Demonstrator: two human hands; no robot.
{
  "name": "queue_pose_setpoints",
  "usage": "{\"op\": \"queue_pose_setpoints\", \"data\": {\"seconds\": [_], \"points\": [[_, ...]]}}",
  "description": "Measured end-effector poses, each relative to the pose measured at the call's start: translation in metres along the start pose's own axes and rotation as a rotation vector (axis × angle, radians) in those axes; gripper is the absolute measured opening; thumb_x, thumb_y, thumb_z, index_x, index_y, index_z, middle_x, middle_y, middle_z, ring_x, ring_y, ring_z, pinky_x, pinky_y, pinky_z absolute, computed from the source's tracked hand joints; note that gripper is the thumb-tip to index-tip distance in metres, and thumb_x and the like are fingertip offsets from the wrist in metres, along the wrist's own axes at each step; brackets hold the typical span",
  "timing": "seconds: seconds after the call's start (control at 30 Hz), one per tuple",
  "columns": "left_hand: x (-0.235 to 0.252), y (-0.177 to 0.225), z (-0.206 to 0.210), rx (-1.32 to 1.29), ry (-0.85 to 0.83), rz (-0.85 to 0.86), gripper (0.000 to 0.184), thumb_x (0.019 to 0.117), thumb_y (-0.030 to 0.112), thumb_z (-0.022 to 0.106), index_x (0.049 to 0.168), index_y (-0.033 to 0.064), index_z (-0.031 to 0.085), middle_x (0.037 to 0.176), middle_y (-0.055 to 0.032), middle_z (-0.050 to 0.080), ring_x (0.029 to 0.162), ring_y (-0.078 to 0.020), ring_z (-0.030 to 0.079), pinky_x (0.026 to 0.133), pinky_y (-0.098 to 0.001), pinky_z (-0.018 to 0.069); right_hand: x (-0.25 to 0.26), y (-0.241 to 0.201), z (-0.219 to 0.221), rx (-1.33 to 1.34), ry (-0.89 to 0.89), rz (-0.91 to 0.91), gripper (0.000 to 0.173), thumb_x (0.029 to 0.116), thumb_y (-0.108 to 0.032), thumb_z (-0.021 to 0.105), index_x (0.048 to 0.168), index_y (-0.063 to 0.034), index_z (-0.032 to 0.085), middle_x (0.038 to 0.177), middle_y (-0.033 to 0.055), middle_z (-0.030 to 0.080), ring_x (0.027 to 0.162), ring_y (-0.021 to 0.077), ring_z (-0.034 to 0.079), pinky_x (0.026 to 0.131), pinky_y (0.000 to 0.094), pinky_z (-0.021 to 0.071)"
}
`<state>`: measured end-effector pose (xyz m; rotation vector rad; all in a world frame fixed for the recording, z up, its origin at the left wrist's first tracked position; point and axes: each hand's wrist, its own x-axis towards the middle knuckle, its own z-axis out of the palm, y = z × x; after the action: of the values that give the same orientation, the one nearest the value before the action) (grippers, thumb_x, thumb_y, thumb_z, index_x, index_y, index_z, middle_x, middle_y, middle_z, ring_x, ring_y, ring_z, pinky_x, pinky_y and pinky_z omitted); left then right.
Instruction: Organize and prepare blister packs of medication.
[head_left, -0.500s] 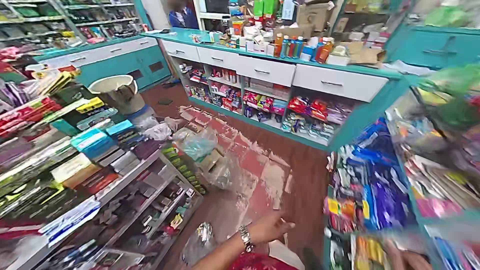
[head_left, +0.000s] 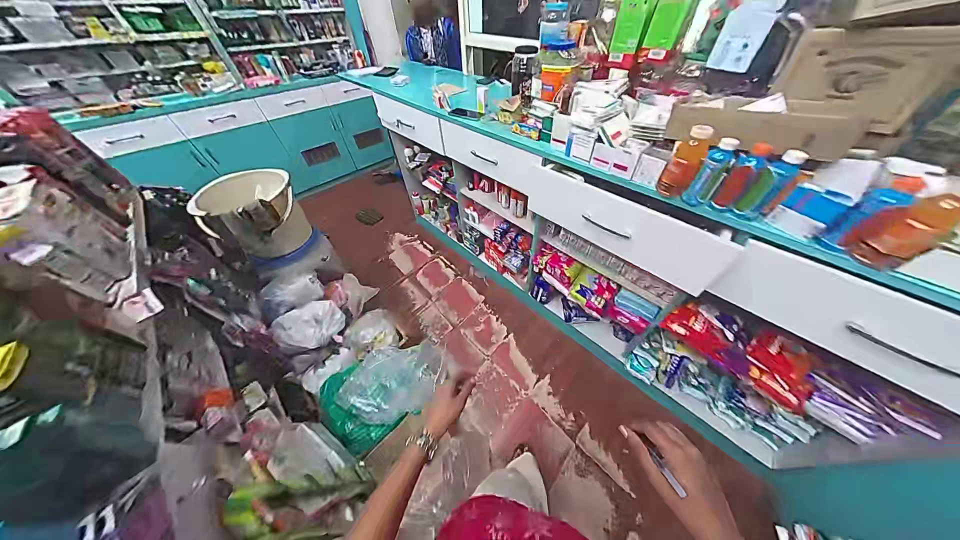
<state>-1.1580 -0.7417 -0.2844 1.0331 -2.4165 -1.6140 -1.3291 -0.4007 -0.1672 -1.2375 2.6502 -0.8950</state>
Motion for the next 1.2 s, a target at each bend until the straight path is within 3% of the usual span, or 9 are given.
{"op": "queue_pose_setpoints", "data": {"seconds": [0.17, 0.4, 0.53, 0.67, 0.8, 0.9, 1.0, 1.1, 1.2], "points": [[0.259, 0.090, -0.074, 0.443, -0.154, 0.160, 0.039, 0.1078, 0.022, 0.046, 0.139, 0.0022, 0.060, 0.137, -0.0205, 0.063, 0.132, -0.0370, 0.056, 0.115, -0.0590, 0.0361, 0.173, 0.020, 0.014, 0.038, -0.036, 0.046, 0.033, 0.0993, -0.027, 0.062, 0.108, 0.0016, 0.076, 0.102, 0.0213, 0.075, 0.098, 0.0402, 0.072, 0.088, 0.0565, 0.0569], [0.594, 0.244, -0.180, 0.783, -0.001, 0.253, 0.056, 0.1046, 0.028, 0.054, 0.152, -0.0005, 0.043, 0.153, -0.0265, 0.045, 0.146, -0.0422, 0.037, 0.121, -0.0655, 0.0174, 0.406, 0.058, 0.065, 0.247, 0.220, 0.131, 0.030, 0.1008, -0.017, 0.061, 0.107, 0.0092, 0.073, 0.099, 0.0260, 0.073, 0.090, 0.0331, 0.072, 0.084, 0.0444, 0.0584], [0.754, 0.259, -0.222, 0.821, 0.063, 0.191, 0.061, 0.0999, 0.027, 0.060, 0.148, -0.0073, 0.045, 0.157, -0.0322, 0.036, 0.151, -0.0478, 0.025, 0.121, -0.0677, 0.0143, 0.576, 0.050, 0.105, 0.168, 0.223, 0.011, 0.027, 0.0993, -0.015, 0.061, 0.107, 0.0075, 0.074, 0.104, 0.0250, 0.073, 0.098, 0.0390, 0.072, 0.090, 0.0507, 0.0569], [0.811, 0.215, -0.250, 0.820, -0.073, 0.254, 0.042, 0.0983, 0.021, 0.062, 0.133, -0.0014, 0.063, 0.145, -0.0244, 0.054, 0.145, -0.0453, 0.037, 0.118, -0.0706, 0.0187, 0.702, -0.001, 0.142, 0.208, 0.181, -0.223, 0.023, 0.0990, -0.017, 0.064, 0.104, 0.0014, 0.076, 0.102, 0.0178, 0.076, 0.097, 0.0320, 0.073, 0.092, 0.0444, 0.0577], [0.818, 0.215, -0.270, 0.866, -0.241, 0.332, 0.041, 0.1022, 0.029, 0.058, 0.132, 0.0019, 0.065, 0.140, -0.0205, 0.060, 0.140, -0.0408, 0.046, 0.117, -0.0659, 0.0236, 0.793, -0.050, 0.170, 0.284, 0.128, -0.250, 0.019, 0.0965, -0.012, 0.066, 0.106, 0.0018, 0.076, 0.104, 0.0187, 0.075, 0.097, 0.0305, 0.073, 0.091, 0.0419, 0.0582], [0.808, 0.213, -0.293, 0.979, -0.512, 0.343, 0.047, 0.1053, 0.031, 0.054, 0.132, -0.0058, 0.061, 0.138, -0.0271, 0.059, 0.137, -0.0431, 0.048, 0.118, -0.0598, 0.0280, 0.839, -0.081, 0.209, 0.255, 0.330, -0.154, 0.019, 0.0951, -0.012, 0.065, 0.104, 0.0009, 0.076, 0.101, 0.0164, 0.076, 0.096, 0.0231, 0.073, 0.090, 0.0325, 0.0582], [0.804, 0.190, -0.345, 0.860, -0.761, 0.629, 0.044, 0.1006, 0.035, 0.062, 0.124, -0.0018, 0.066, 0.124, -0.0238, 0.067, 0.121, -0.0415, 0.061, 0.106, -0.0581, 0.0453, 0.884, -0.109, 0.264, 0.191, 0.608, -0.028, 0.026, 0.1030, -0.028, 0.059, 0.112, -0.0055, 0.069, 0.103, 0.0102, 0.071, 0.099, 0.0099, 0.067, 0.091, 0.0193, 0.0531], [0.829, 0.195, -0.434, 0.411, -1.079, 0.922, 0.026, 0.1000, 0.020, 0.064, 0.116, 0.0017, 0.072, 0.111, -0.0159, 0.073, 0.104, -0.0308, 0.071, 0.092, -0.0523, 0.0564, 0.916, -0.146, 0.305, 0.028, 0.777, 0.164, 0.030, 0.1019, -0.028, 0.058, 0.108, -0.0014, 0.071, 0.097, 0.0152, 0.072, 0.093, 0.0142, 0.068, 0.087, 0.0216, 0.0533], [0.875, 0.222, -0.517, 0.144, -1.102, 0.822, 0.025, 0.1031, 0.015, 0.058, 0.113, -0.0013, 0.074, 0.105, -0.0122, 0.076, 0.098, -0.0176, 0.073, 0.093, -0.0370, 0.0569, 0.920, -0.178, 0.328, -0.220, 0.784, 0.396, 0.036, 0.1014, -0.026, 0.054, 0.100, 0.0041, 0.074, 0.090, 0.0204, 0.074, 0.078, 0.0281, 0.072, 0.072, 0.0390, 0.0581]]}}
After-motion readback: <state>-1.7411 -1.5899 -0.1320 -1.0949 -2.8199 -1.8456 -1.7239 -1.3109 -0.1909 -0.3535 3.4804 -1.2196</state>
